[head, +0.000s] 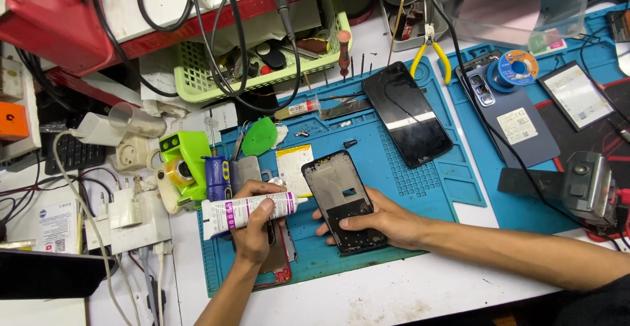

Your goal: The person applies adhesive from a tube onto the back frame of a disassembled smartphone. The person holds the phone steady with one hand while squeezing the tube with the other to dispense the adhesive along the edges of the device.

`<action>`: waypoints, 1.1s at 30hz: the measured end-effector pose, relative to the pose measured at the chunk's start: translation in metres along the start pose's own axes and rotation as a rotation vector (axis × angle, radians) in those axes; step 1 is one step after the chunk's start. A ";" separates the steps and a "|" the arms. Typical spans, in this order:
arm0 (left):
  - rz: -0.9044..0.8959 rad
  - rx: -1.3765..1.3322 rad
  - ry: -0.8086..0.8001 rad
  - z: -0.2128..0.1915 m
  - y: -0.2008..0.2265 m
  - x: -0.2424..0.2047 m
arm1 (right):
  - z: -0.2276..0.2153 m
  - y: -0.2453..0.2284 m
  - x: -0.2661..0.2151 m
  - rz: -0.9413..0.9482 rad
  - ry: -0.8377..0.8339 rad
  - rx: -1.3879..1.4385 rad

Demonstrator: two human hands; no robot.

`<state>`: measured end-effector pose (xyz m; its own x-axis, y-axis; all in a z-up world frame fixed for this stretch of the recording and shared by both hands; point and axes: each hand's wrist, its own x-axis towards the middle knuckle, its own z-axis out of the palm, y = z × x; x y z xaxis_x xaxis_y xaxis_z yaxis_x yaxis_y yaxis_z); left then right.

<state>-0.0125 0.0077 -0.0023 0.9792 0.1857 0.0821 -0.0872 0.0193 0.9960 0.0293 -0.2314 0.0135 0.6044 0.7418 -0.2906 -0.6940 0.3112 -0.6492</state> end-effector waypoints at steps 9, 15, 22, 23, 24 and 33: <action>0.067 0.101 0.048 -0.002 -0.008 -0.009 | -0.008 0.000 -0.001 0.116 -0.070 0.018; 0.026 0.052 0.051 0.001 -0.006 -0.009 | -0.008 -0.003 -0.002 0.117 -0.072 -0.006; -0.002 0.079 0.055 0.002 -0.003 -0.006 | -0.009 -0.001 -0.002 0.109 -0.045 0.037; 0.018 0.104 0.044 0.002 -0.003 -0.008 | -0.009 -0.001 -0.003 0.099 -0.060 0.015; 0.039 0.128 0.034 0.001 -0.004 -0.010 | -0.008 0.000 -0.003 0.089 -0.075 -0.006; 0.065 0.112 0.013 0.001 -0.005 -0.008 | -0.004 -0.003 -0.004 0.115 -0.071 -0.087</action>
<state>-0.0198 0.0051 -0.0082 0.9696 0.1953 0.1473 -0.1292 -0.1027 0.9863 0.0307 -0.2380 0.0135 0.4915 0.8108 -0.3180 -0.7189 0.1716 -0.6735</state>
